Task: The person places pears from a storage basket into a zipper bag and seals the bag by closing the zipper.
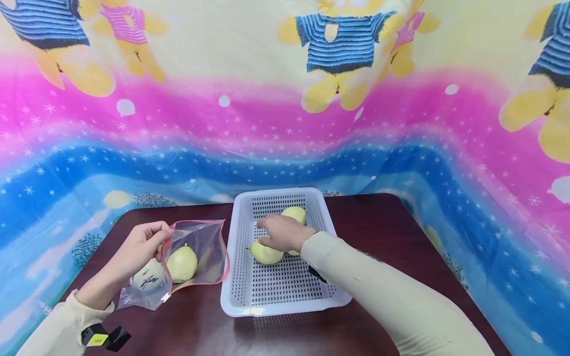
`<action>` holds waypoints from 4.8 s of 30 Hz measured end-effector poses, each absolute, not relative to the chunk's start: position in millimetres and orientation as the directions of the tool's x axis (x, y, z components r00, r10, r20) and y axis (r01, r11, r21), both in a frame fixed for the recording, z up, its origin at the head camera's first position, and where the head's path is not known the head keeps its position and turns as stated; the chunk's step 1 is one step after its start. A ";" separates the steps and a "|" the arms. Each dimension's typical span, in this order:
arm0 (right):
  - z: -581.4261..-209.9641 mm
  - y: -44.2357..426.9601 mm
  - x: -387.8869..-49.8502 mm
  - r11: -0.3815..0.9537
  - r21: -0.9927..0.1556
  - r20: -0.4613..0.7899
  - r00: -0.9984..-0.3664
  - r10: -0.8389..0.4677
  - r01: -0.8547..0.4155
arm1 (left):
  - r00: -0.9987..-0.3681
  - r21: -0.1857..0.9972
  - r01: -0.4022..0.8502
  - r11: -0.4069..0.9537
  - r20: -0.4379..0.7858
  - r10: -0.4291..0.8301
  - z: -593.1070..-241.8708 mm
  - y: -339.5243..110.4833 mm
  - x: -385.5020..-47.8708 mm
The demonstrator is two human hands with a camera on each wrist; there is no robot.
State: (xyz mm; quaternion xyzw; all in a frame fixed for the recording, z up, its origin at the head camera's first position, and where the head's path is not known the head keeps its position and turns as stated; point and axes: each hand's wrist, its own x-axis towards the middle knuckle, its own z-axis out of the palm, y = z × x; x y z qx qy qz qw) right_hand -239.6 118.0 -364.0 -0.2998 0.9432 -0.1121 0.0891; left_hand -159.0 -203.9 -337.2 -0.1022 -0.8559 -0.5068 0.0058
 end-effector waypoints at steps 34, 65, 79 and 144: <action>-390.9 96.8 -236.6 0.829 -0.076 -0.249 -0.794 -0.554 -0.555 | -0.980 0.871 0.169 0.461 0.098 0.172 -338.6 -206.6 -157.5; -388.6 99.2 -237.9 0.789 -0.138 -0.209 -0.761 -0.614 -0.599 | -0.979 0.874 0.172 0.454 0.103 0.173 -337.5 -202.8 -156.9; -372.8 108.5 -237.4 0.783 -0.242 -0.146 -0.776 -0.613 -0.573 | -0.980 0.871 0.167 0.462 0.097 0.172 -342.1 -201.8 -157.1; -322.0 95.9 -193.9 0.481 -0.602 0.312 -0.742 -0.594 -0.638 | -0.979 0.880 0.177 0.442 0.111 0.171 -341.6 -202.9 -157.5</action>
